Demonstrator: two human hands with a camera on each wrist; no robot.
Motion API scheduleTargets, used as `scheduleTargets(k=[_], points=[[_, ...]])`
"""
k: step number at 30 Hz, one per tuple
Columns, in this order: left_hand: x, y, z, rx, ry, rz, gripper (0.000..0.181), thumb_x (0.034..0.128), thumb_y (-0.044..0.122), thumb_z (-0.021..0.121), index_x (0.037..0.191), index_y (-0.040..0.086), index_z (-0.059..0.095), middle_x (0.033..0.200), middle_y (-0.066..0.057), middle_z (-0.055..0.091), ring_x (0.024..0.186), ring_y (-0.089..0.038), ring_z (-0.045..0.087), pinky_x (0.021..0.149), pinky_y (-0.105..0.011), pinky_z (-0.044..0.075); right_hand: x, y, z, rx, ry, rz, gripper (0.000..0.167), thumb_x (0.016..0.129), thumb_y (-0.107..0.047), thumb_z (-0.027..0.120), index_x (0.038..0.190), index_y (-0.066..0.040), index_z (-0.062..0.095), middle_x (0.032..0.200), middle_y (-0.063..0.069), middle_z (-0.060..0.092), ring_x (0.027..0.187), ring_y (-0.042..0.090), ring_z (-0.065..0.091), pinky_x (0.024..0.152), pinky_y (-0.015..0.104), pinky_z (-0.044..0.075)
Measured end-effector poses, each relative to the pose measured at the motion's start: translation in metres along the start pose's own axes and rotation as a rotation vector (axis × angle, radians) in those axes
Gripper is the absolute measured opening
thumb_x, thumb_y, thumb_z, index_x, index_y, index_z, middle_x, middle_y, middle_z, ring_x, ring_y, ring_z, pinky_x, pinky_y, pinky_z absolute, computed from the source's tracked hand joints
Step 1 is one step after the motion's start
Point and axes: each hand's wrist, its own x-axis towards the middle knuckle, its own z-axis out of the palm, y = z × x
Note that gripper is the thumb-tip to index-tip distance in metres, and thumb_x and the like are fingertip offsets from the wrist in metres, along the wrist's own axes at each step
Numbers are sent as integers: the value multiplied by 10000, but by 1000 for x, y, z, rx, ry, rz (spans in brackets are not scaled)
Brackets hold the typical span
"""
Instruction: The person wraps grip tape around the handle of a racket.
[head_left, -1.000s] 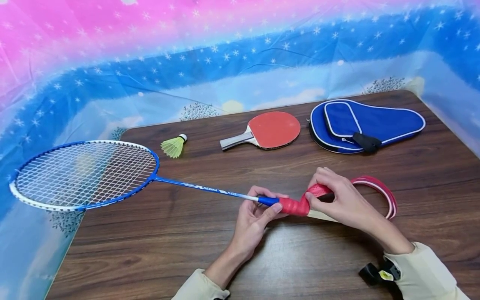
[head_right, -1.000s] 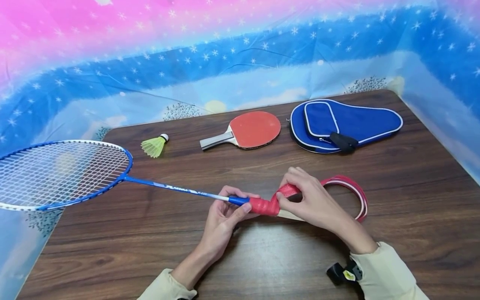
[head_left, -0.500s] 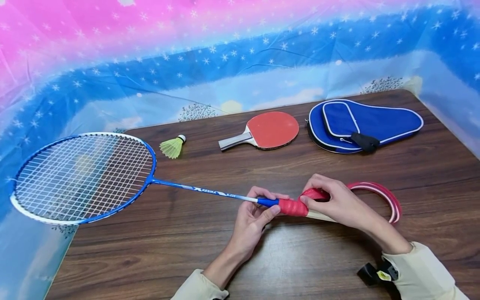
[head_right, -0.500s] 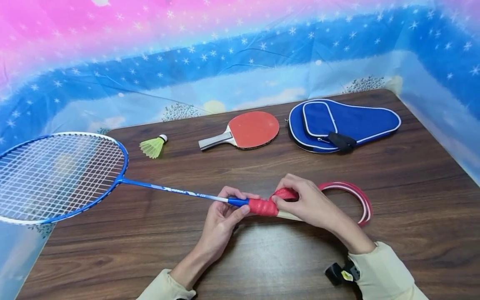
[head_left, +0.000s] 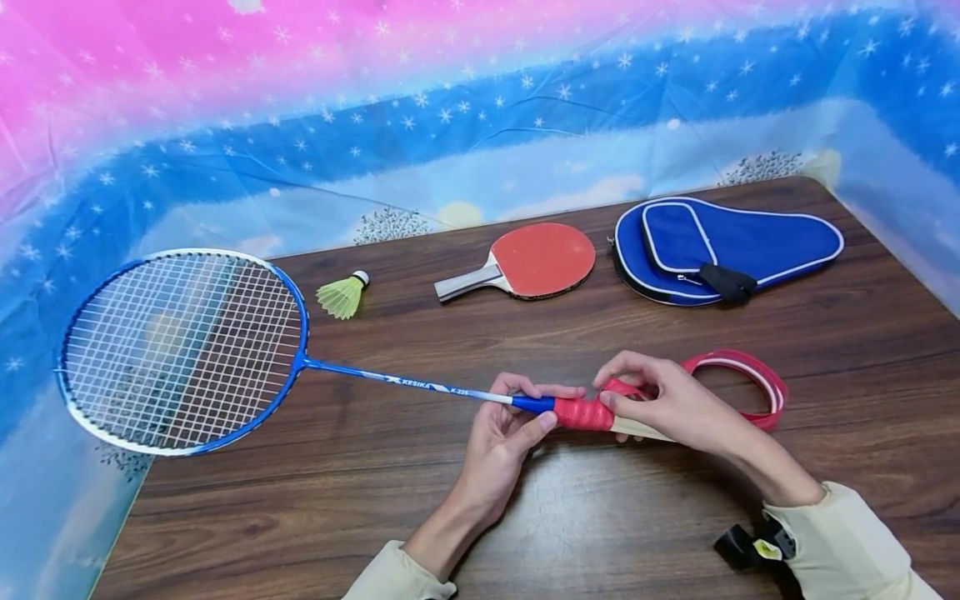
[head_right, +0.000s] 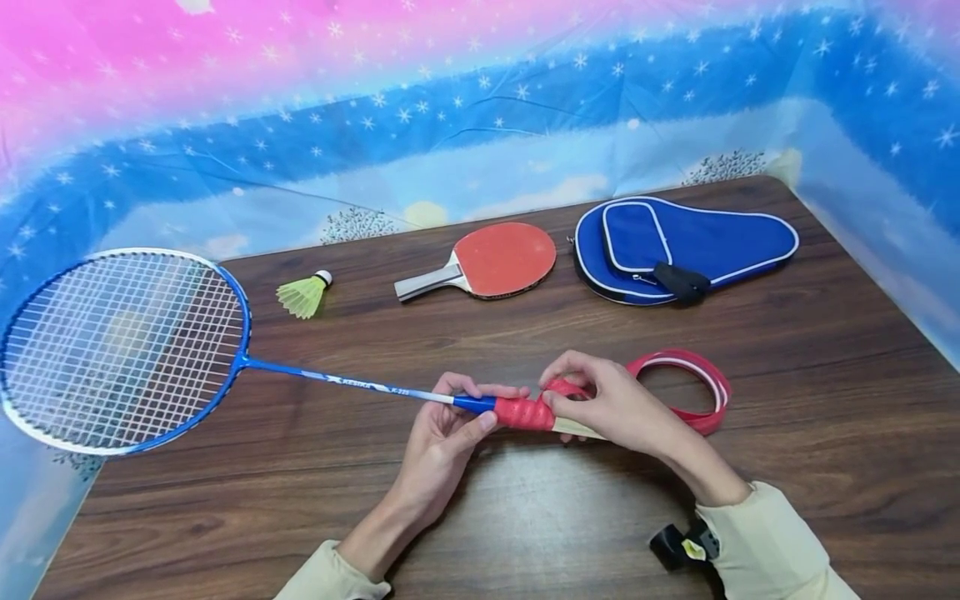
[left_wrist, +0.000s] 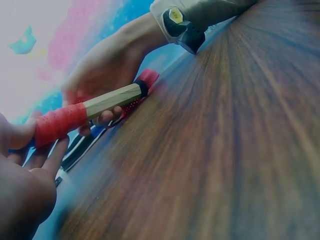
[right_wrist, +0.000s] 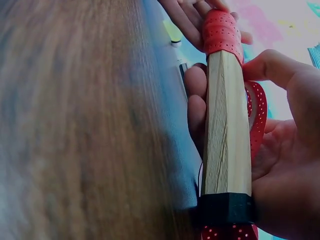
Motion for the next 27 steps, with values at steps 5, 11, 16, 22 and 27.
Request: scheduleTargets(k=[5, 11, 16, 22, 27], points=[[0, 2, 1, -59, -7, -17, 240, 958, -110, 496, 1120, 39, 401, 1258, -349, 551, 1262, -461, 468, 1028, -405, 441, 1, 1, -1, 71, -79, -26, 192, 992, -254, 603, 1141, -146, 659, 909, 97, 689, 756, 297, 682, 649, 312, 539], [-1, 4, 2, 34, 50, 13, 325, 953, -59, 555, 1217, -40, 367, 1261, -338, 532, 1208, -462, 508, 985, -363, 474, 0, 0, 5, 112, -58, -69, 171, 982, -228, 623, 1123, -140, 663, 906, 104, 679, 773, 296, 672, 657, 344, 573], [-1, 3, 2, 177, 141, 8, 367, 937, 0, 637, 1218, -45, 406, 1187, -278, 553, 1062, -340, 595, 861, -358, 551, 0, 0, 9, 74, 2, -119, 138, 954, -215, 667, 1088, -185, 670, 920, 67, 667, 789, 253, 633, 661, 302, 540], [0, 1, 1, 147, 197, -7, 375, 931, 38, 665, 1194, -42, 411, 1086, -244, 532, 851, -323, 637, 665, -560, 572, 0, 0, 12, 23, 66, -148, 122, 926, -233, 704, 1032, -200, 653, 912, 22, 658, 822, 219, 598, 702, 305, 504], [0, 1, 1, 143, 228, -10, 344, 976, 114, 619, 1168, -24, 369, 1126, -266, 496, 752, -370, 652, 631, -568, 570, 1, 0, 13, -6, 109, -150, 161, 894, -283, 742, 1031, -243, 666, 986, -28, 666, 889, 184, 597, 764, 316, 502]])
